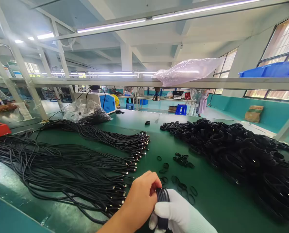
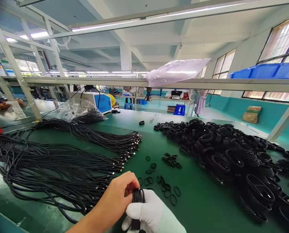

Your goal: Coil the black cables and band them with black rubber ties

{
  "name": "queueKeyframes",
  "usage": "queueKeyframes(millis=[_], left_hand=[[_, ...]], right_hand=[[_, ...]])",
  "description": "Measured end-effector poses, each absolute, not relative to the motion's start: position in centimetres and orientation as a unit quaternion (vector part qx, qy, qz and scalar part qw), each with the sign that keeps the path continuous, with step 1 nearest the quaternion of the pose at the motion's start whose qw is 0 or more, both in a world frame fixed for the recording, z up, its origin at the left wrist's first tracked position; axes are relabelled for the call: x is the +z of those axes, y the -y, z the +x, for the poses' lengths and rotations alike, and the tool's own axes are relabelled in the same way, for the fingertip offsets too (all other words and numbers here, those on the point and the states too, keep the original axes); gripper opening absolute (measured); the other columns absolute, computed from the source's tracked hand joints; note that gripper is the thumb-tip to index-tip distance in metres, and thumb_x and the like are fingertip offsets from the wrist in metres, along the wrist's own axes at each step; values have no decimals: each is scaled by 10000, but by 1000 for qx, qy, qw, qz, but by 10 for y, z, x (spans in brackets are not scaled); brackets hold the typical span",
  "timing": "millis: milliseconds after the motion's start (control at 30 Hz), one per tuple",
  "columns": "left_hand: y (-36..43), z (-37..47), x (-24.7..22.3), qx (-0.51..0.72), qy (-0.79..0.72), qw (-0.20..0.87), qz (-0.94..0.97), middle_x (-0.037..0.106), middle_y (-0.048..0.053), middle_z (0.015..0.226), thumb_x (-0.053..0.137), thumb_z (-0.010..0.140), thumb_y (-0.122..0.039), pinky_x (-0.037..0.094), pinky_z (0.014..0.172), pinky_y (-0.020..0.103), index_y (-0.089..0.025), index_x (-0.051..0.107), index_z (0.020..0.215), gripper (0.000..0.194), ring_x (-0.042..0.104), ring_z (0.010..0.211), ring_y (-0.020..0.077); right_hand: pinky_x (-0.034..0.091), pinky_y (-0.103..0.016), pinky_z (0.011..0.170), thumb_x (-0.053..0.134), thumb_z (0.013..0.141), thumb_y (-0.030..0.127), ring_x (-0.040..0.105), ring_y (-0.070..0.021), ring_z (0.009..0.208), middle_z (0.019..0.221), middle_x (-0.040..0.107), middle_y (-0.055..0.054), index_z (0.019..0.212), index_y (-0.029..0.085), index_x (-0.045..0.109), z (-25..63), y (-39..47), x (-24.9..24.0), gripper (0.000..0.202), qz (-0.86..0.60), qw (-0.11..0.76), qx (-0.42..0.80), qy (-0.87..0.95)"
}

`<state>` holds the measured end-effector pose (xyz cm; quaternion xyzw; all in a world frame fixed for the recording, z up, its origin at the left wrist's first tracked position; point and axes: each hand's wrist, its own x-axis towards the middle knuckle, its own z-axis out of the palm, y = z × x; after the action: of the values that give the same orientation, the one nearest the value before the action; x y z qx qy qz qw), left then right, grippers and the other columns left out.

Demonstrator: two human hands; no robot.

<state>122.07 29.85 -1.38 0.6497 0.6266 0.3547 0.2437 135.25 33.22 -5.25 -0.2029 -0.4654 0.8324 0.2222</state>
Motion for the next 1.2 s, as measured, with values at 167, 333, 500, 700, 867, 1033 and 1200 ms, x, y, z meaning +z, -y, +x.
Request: queueKeyframes(millis=[167,333,500,700,867,1033,1200], left_hand=[[-294,1220,-13,341,-595,209,698,521,-33,732,429,630,30,333,548,213,-204,619,717,314,473,614,109],[-296,1214,-12,334,-578,225,709,546,-4,791,440,672,21,387,597,223,-210,699,814,376,527,664,126],[-286,1207,-16,340,-587,198,707,573,-19,874,582,656,-44,419,723,260,-228,617,883,294,535,783,155],[-275,1210,-37,261,-555,148,775,637,16,763,759,627,-118,367,749,343,-173,614,632,154,519,810,217],[-284,1199,-16,356,-575,276,683,608,-12,825,609,679,-87,413,697,264,-207,643,893,248,530,757,158],[-298,1203,-13,308,-619,267,671,580,-35,684,511,621,-74,371,554,229,-197,647,754,226,497,609,132],[-300,1217,-25,320,-625,218,678,594,-12,680,449,626,-45,381,569,236,-184,649,682,250,534,623,139]], right_hand=[[423,-196,451,632,575,172,547,-108,466,535,620,-55,663,69,653,1350,-333,-58,137,-244,211,789,523],[471,-254,543,666,618,212,596,-143,556,609,638,-69,754,76,666,1350,-331,-61,192,-216,218,830,466],[481,-272,613,710,726,356,591,-146,706,778,617,-48,940,121,633,1352,-332,-64,327,-155,289,886,329],[470,-261,638,702,728,368,558,-142,687,729,597,-46,793,102,635,1349,-332,-65,282,-127,319,871,352],[493,-264,546,708,717,320,577,-130,610,727,589,-36,909,115,630,1352,-332,-68,292,-165,266,889,334],[414,-165,400,711,641,330,539,-91,454,571,602,-65,729,47,667,1351,-328,-65,300,-218,216,852,424],[348,-145,379,730,573,360,514,-77,435,508,553,-23,645,67,655,1350,-329,-68,311,-219,216,829,467]])
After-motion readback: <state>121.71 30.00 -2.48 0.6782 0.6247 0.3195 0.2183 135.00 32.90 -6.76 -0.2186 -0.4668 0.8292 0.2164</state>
